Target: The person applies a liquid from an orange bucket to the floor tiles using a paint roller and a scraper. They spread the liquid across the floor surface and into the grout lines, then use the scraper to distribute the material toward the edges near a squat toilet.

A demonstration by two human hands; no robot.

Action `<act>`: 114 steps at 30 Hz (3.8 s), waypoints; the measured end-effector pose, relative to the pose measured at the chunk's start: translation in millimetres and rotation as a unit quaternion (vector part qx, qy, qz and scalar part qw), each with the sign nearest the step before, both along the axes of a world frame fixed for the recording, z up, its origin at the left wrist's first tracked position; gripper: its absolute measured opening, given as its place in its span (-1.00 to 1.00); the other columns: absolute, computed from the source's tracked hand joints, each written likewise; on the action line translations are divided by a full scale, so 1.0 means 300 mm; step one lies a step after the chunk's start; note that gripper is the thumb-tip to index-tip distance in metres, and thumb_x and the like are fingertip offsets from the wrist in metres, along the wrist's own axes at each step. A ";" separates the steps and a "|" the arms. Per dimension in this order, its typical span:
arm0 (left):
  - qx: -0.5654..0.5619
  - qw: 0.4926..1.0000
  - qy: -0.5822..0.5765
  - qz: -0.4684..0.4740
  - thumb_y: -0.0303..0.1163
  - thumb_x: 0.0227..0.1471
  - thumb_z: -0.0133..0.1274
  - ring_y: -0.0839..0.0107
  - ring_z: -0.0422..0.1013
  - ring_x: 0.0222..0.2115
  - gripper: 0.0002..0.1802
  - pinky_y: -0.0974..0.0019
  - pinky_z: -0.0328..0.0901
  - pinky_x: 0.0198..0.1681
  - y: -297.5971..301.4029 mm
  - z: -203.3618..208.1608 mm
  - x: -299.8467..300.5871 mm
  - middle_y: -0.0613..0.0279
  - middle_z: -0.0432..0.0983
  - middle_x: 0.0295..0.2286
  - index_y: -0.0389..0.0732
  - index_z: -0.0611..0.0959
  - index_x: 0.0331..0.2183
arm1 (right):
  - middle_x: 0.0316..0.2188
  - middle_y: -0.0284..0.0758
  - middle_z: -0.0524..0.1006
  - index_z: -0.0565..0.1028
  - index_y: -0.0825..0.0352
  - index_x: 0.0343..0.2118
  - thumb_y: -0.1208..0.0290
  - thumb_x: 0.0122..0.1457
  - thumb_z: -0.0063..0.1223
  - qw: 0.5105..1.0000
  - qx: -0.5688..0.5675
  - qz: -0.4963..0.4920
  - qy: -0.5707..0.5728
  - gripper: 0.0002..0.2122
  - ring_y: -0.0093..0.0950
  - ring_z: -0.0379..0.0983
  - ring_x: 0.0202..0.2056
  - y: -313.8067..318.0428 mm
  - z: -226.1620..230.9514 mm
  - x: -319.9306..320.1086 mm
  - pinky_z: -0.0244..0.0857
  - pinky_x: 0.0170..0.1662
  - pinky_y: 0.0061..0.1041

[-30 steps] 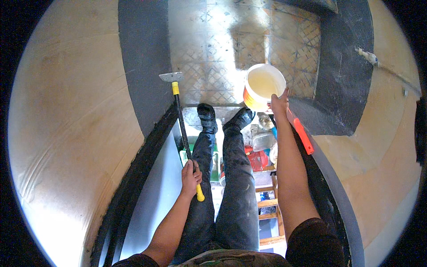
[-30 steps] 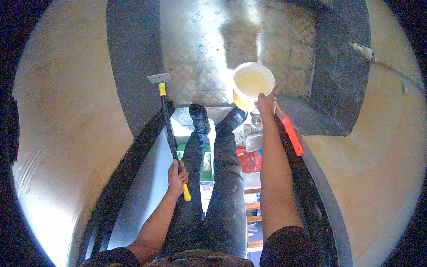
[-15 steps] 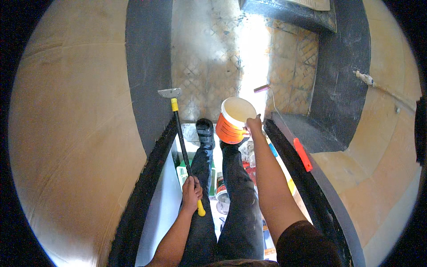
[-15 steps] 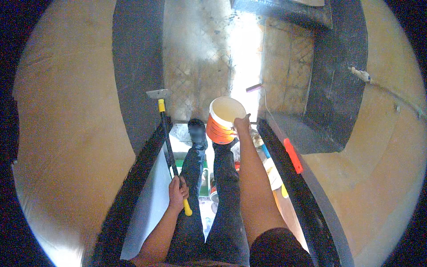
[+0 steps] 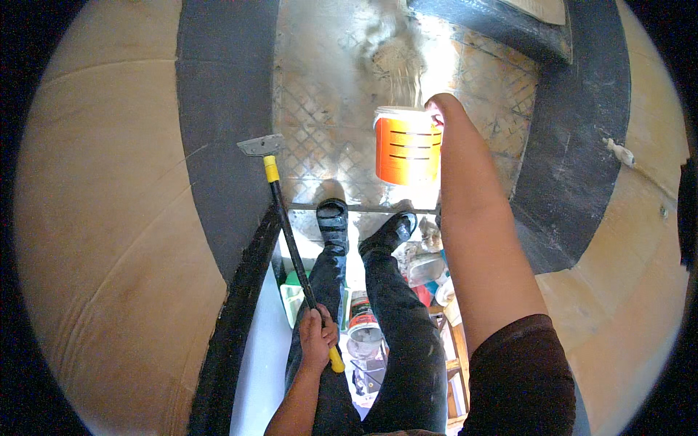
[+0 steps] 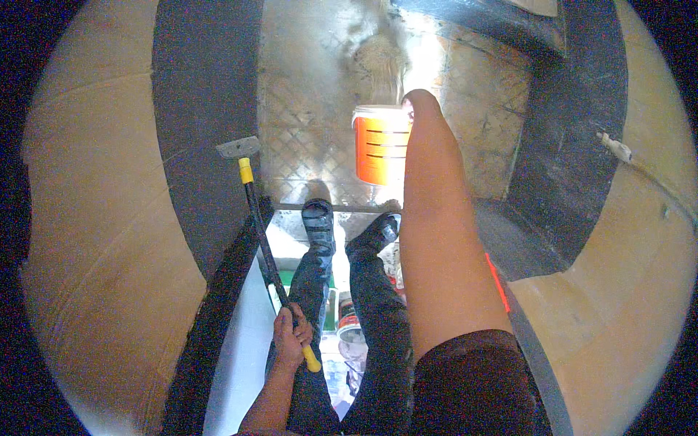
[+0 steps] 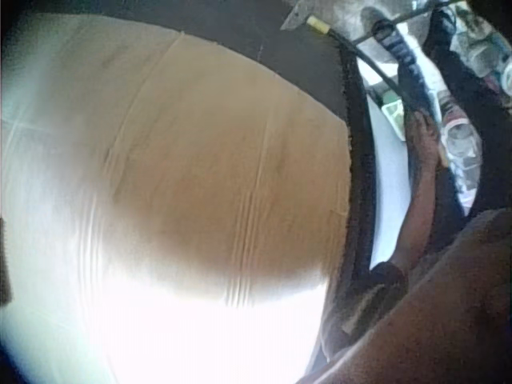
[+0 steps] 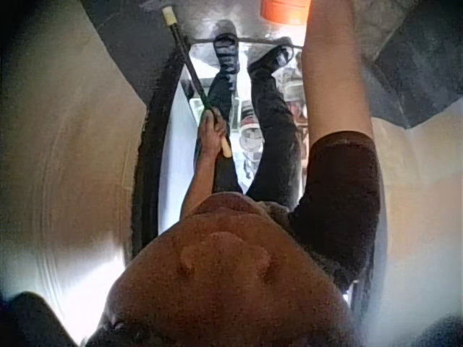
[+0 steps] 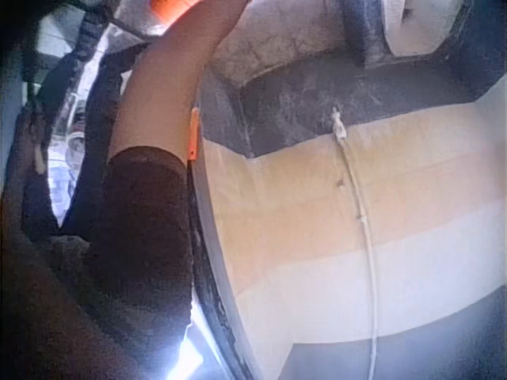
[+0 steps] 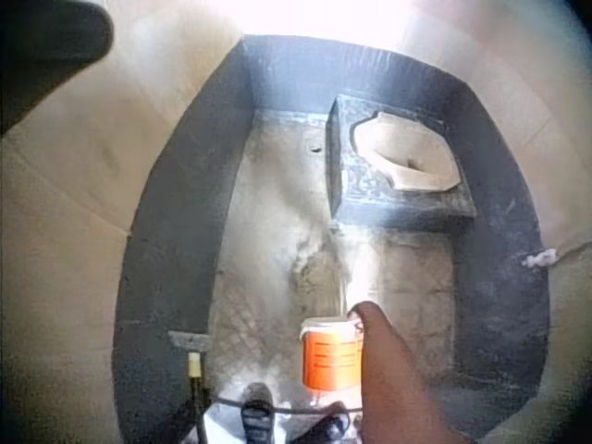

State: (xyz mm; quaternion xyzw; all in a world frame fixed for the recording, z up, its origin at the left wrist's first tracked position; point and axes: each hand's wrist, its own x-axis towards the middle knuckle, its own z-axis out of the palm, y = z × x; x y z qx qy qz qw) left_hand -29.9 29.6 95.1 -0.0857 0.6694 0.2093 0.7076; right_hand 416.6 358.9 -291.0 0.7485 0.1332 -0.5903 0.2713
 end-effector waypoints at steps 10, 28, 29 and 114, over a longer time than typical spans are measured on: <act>0.002 0.993 -0.090 -0.081 0.00 0.36 -0.16 0.62 0.10 -0.73 -0.70 0.47 0.02 -0.70 0.018 0.088 0.137 0.49 0.17 -0.68 -0.01 0.45 -0.24 | -0.05 -0.02 0.55 0.25 0.22 0.30 0.42 0.06 0.09 0.882 0.445 0.109 -0.109 -0.34 -0.12 0.53 -0.06 -0.305 0.260 0.239 0.45 -0.07 -0.04; 0.062 0.987 -0.027 -0.144 -0.02 0.35 -0.09 0.60 0.10 -0.78 -0.69 0.47 -0.01 -0.77 -0.062 0.136 0.129 0.47 0.19 -0.70 -0.05 0.48 -0.29 | -0.30 -0.16 0.57 0.38 0.34 -0.01 0.34 0.32 -0.27 0.605 0.347 -0.716 -0.035 -0.71 -0.33 0.57 -0.44 -0.535 0.534 0.380 0.58 -0.41 -0.29; 0.054 0.988 -0.016 -0.147 -0.02 0.35 -0.09 0.60 0.10 -0.78 -0.69 0.47 -0.01 -0.77 -0.070 0.130 0.132 0.47 0.19 -0.70 -0.04 0.48 -0.29 | -0.28 -0.15 0.56 0.38 0.35 0.00 0.35 0.32 -0.27 0.608 0.358 -0.708 -0.038 -0.71 -0.32 0.57 -0.41 -0.518 0.543 0.413 0.59 -0.35 -0.25; 0.019 0.988 -0.015 -0.152 0.06 0.34 -0.12 0.63 0.11 -0.77 -0.64 0.48 0.02 -0.74 0.036 0.141 0.007 0.49 0.16 -0.70 0.00 0.43 -0.34 | -0.20 -0.15 0.66 0.68 0.21 -0.29 0.23 0.10 0.09 0.902 0.293 0.304 -0.093 -0.77 -0.14 0.61 -0.16 -0.074 0.286 0.007 0.40 -0.11 -0.03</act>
